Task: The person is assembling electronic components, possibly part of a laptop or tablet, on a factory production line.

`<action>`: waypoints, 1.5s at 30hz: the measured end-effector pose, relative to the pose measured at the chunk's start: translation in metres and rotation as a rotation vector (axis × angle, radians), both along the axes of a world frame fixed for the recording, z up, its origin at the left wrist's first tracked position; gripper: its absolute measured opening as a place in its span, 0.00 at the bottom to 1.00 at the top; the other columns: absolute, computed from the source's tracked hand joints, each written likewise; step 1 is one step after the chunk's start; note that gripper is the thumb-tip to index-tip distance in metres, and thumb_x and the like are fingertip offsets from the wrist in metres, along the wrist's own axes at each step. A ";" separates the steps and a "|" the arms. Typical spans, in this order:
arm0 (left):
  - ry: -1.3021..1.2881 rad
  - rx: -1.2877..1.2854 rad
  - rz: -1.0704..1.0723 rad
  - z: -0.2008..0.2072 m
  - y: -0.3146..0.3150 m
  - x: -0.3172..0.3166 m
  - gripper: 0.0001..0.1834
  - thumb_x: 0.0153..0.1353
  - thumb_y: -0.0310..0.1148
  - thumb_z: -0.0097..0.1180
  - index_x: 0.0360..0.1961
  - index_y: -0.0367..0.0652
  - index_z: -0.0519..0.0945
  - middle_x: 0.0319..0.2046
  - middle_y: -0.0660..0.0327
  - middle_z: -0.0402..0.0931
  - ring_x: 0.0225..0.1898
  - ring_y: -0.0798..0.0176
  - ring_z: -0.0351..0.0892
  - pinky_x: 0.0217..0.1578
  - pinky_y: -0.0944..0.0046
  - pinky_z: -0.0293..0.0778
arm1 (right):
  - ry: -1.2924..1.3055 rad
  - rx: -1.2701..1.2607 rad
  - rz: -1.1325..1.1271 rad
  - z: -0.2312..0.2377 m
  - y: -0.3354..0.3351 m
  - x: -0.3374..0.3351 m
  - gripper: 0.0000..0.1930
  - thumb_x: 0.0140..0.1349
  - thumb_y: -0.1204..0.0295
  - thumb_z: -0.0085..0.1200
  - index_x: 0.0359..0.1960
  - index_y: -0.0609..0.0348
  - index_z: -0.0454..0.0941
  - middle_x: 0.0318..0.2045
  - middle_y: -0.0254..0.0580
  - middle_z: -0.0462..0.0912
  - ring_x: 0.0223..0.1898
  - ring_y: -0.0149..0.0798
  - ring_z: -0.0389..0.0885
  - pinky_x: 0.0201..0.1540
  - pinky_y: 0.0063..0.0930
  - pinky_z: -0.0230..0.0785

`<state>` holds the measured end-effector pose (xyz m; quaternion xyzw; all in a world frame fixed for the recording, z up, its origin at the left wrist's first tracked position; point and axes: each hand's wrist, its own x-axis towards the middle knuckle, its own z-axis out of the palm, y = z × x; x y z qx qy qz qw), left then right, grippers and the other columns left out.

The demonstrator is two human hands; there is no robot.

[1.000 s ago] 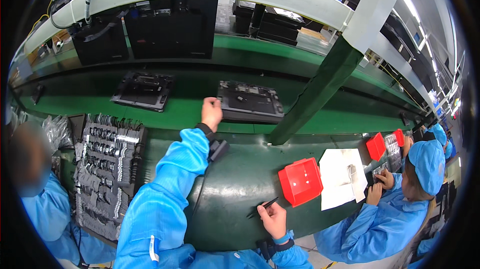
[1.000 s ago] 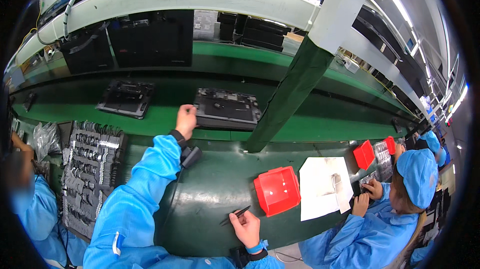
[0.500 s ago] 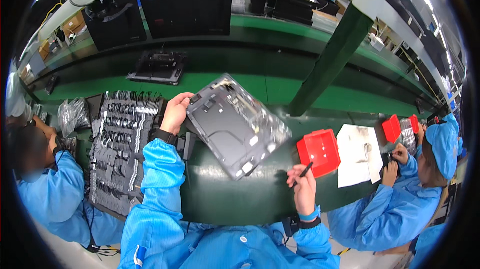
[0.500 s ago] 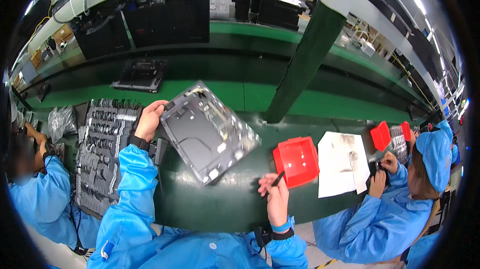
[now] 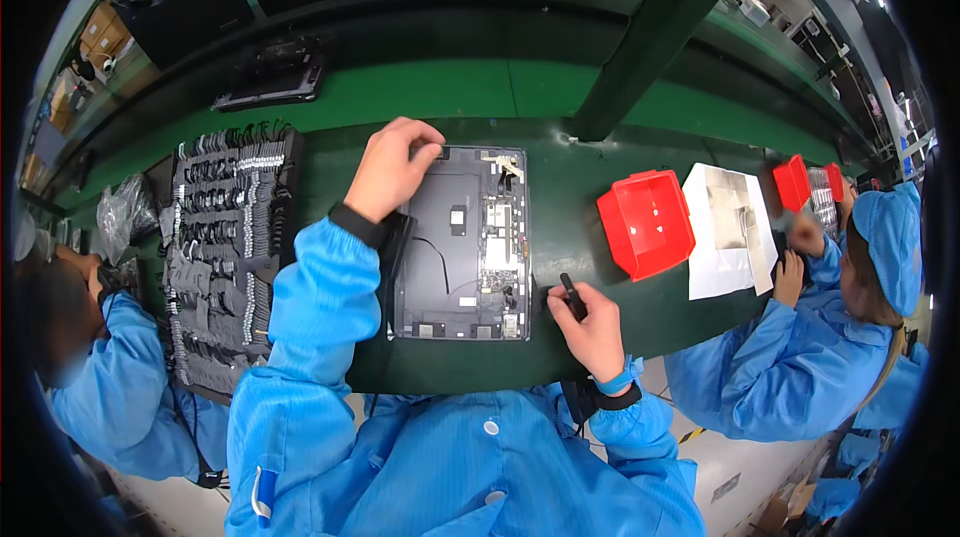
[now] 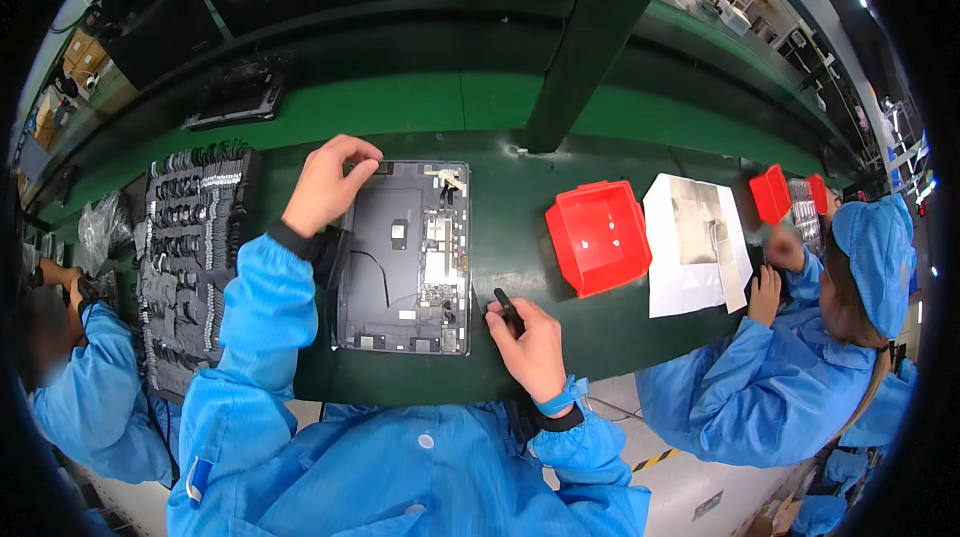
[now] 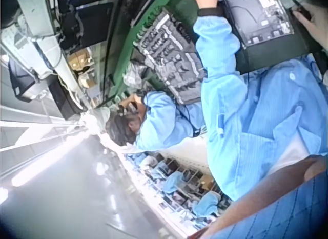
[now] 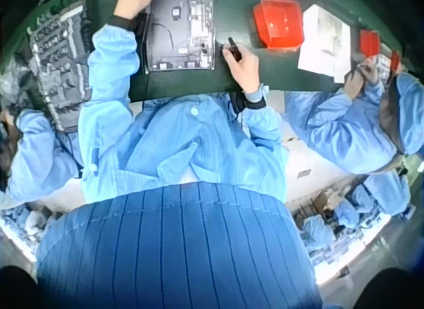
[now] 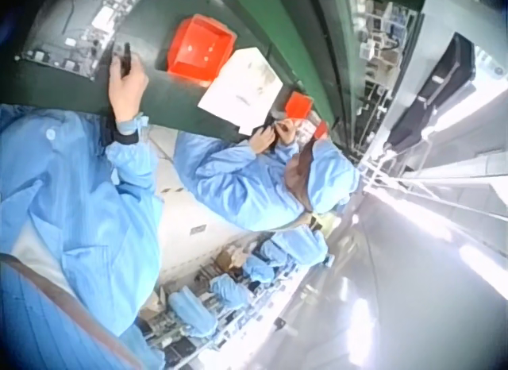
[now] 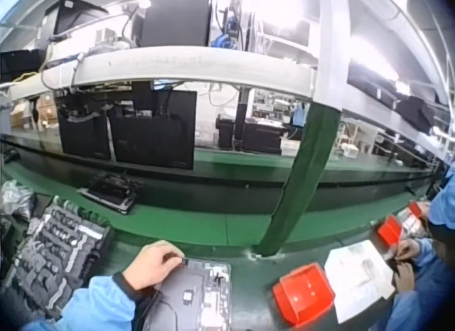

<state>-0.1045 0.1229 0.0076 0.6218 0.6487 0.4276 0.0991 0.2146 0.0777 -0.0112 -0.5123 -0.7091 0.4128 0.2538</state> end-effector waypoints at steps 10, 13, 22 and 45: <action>0.050 -0.307 -0.166 -0.009 -0.095 0.117 0.08 0.50 0.29 0.62 0.33 0.44 0.80 0.32 0.60 0.74 0.38 0.53 0.74 0.38 0.56 0.72 | 0.041 0.148 0.098 0.014 0.005 -0.025 0.06 0.55 0.76 0.59 0.33 0.65 0.80 0.22 0.43 0.74 0.18 0.33 0.69 0.23 0.26 0.62; 0.009 -0.289 -0.178 -0.012 -0.099 0.119 0.07 0.48 0.27 0.61 0.31 0.44 0.79 0.31 0.61 0.73 0.37 0.53 0.73 0.38 0.56 0.72 | 0.040 0.137 0.098 0.012 0.005 -0.026 0.06 0.55 0.76 0.59 0.34 0.65 0.80 0.22 0.43 0.74 0.18 0.33 0.69 0.23 0.26 0.61; -0.154 -0.192 -0.222 -0.029 -0.111 0.118 0.09 0.47 0.24 0.61 0.31 0.44 0.78 0.29 0.62 0.75 0.35 0.54 0.72 0.37 0.57 0.71 | 0.047 -0.002 0.284 0.014 0.008 -0.029 0.10 0.55 0.74 0.61 0.37 0.65 0.81 0.27 0.44 0.78 0.22 0.37 0.76 0.26 0.26 0.69; -0.371 -0.294 -0.122 -0.029 -0.109 0.126 0.22 0.47 0.24 0.68 0.43 0.40 0.72 0.29 0.60 0.79 0.28 0.66 0.78 0.31 0.67 0.75 | -0.013 0.057 0.315 0.007 0.005 -0.033 0.10 0.54 0.76 0.58 0.37 0.67 0.78 0.27 0.44 0.76 0.24 0.39 0.77 0.26 0.28 0.69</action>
